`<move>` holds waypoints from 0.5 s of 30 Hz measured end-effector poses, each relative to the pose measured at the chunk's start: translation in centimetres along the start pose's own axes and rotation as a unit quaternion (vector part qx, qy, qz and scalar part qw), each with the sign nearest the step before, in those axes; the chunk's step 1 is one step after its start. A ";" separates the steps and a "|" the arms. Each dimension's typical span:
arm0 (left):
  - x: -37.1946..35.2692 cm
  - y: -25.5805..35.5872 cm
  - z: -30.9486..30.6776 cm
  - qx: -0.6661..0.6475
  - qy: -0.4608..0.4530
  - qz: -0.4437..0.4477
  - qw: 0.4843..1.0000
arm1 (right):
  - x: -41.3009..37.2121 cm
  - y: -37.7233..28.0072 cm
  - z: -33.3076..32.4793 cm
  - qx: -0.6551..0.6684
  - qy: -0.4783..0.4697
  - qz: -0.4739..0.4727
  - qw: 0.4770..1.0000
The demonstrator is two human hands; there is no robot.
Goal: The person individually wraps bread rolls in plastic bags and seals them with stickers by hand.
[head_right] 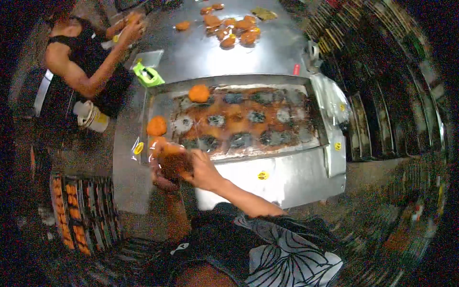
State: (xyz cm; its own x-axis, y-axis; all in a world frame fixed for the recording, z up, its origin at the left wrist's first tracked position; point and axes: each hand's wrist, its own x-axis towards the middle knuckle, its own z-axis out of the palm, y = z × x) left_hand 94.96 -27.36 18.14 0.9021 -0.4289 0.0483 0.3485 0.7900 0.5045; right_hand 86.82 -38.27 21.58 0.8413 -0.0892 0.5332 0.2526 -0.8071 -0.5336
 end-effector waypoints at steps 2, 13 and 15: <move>-1.1 -4.1 -0.1 -0.119 -0.032 -0.071 0.990 | -2.0 0.3 -1.1 0.061 0.044 0.090 0.993; -11.1 -14.1 4.3 0.436 -0.406 -0.281 0.753 | 4.1 8.5 -13.7 -0.065 0.169 0.236 0.955; -14.4 -16.9 4.2 0.672 -0.492 -0.086 0.547 | 7.0 11.5 -12.7 -0.048 0.234 0.110 0.965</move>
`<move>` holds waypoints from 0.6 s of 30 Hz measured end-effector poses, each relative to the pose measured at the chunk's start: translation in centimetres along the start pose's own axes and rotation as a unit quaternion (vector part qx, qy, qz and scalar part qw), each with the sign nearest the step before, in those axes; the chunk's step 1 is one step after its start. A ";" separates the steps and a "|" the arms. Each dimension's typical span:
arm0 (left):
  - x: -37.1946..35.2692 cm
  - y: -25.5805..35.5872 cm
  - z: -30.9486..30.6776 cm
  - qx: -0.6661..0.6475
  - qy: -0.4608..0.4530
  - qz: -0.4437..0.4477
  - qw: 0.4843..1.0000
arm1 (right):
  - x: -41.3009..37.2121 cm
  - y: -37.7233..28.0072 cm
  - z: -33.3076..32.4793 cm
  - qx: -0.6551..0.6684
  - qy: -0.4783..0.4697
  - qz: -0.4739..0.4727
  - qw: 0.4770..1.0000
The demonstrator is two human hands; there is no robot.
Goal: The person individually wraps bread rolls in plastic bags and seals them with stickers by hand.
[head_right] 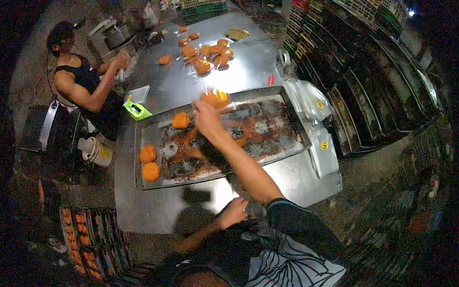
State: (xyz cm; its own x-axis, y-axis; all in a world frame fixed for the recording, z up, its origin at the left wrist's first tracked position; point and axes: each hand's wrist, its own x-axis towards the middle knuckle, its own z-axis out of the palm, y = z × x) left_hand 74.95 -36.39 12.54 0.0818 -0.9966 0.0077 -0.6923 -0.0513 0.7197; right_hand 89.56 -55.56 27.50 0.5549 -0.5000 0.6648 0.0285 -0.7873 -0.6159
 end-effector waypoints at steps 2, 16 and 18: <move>-0.3 -1.9 3.2 0.130 0.003 0.045 0.990 | -3.0 -1.2 -1.5 -0.016 -0.042 -0.022 0.999; 1.6 -2.3 -1.5 -0.398 -0.048 -0.106 0.910 | -27.4 -2.5 -14.7 0.032 -0.310 0.375 0.873; 1.1 -0.6 -2.6 -0.358 -0.006 -0.146 0.922 | -28.3 -3.7 -14.6 -0.026 -0.184 0.367 0.912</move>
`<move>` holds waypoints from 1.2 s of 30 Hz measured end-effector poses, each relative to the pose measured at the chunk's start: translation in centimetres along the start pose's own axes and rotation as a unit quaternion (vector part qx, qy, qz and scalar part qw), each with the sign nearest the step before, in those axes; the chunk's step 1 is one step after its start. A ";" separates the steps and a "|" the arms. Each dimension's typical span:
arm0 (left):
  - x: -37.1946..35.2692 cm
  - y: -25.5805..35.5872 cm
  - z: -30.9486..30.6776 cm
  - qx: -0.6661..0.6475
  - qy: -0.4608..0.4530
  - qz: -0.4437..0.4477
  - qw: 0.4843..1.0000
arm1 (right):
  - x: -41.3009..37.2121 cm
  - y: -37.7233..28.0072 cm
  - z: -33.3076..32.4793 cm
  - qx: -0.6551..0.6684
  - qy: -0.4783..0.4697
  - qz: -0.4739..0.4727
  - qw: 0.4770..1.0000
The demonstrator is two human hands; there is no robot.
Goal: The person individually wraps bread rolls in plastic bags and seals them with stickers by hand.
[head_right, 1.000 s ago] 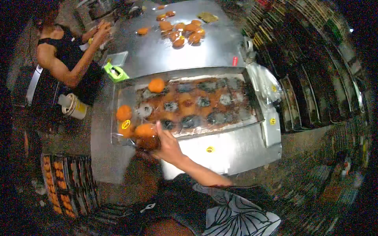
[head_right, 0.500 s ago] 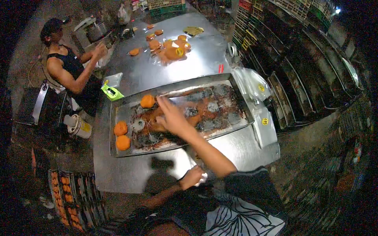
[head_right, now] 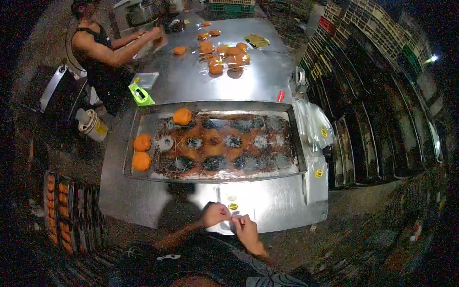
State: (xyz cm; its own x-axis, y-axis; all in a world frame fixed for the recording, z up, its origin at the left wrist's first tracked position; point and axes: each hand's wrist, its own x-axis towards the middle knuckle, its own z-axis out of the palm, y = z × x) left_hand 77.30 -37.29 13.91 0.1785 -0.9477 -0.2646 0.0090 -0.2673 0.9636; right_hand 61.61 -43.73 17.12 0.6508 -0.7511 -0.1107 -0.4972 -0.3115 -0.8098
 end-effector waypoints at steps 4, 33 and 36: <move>-0.9 1.4 -0.1 0.011 0.117 0.042 0.992 | 0.9 -1.9 2.1 0.105 -0.017 0.110 0.988; -6.7 -3.7 -24.0 -0.508 0.460 0.322 0.652 | 14.7 -19.5 18.2 -0.044 -0.019 -0.437 0.898; -4.1 -2.0 -20.1 -0.604 0.295 0.299 0.677 | 12.5 -18.0 14.7 0.001 -0.004 -0.374 0.928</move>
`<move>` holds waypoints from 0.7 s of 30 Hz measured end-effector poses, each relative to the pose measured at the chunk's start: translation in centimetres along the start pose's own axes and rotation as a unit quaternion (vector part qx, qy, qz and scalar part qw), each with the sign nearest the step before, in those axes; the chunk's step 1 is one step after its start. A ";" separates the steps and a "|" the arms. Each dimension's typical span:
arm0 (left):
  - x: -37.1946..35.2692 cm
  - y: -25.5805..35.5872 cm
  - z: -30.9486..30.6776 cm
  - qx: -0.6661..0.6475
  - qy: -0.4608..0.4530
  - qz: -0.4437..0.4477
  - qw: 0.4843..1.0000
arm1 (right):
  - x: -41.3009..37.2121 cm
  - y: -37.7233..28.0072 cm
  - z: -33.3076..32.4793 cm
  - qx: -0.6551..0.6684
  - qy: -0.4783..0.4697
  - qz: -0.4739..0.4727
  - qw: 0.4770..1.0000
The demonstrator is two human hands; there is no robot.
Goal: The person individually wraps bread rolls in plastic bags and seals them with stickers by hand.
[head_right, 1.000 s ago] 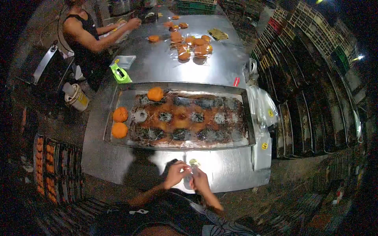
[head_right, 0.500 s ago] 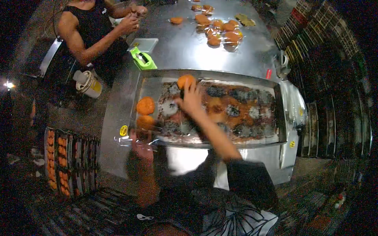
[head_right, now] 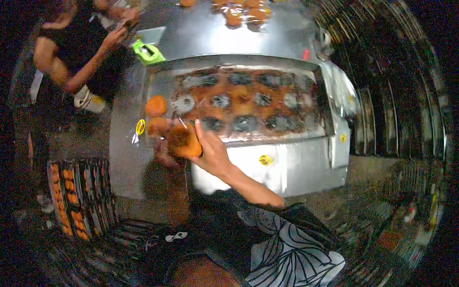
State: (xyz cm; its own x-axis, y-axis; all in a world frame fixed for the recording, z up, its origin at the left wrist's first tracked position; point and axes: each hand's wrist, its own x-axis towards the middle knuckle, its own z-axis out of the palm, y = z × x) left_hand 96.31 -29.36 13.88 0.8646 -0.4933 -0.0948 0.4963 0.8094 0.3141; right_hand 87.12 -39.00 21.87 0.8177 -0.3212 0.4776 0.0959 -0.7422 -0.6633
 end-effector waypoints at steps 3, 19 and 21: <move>-0.9 -4.3 1.1 0.073 0.077 -0.129 0.986 | -1.4 0.7 -2.4 0.037 0.041 0.051 0.997; -15.7 -20.8 -8.4 0.606 -0.565 0.154 0.538 | 2.8 9.6 -12.8 -0.049 0.093 0.010 0.994; -14.6 -19.7 -6.5 0.646 -0.646 0.089 0.397 | -5.0 8.4 -13.7 0.030 -0.015 0.030 0.999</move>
State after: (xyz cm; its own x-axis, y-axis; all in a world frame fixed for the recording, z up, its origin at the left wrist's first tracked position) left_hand 74.44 -36.00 2.94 -0.2988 -0.8922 0.3386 -0.7397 0.4407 0.5085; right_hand 76.02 -51.71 21.80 0.8391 -0.3465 0.4193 0.0785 -0.6856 -0.7238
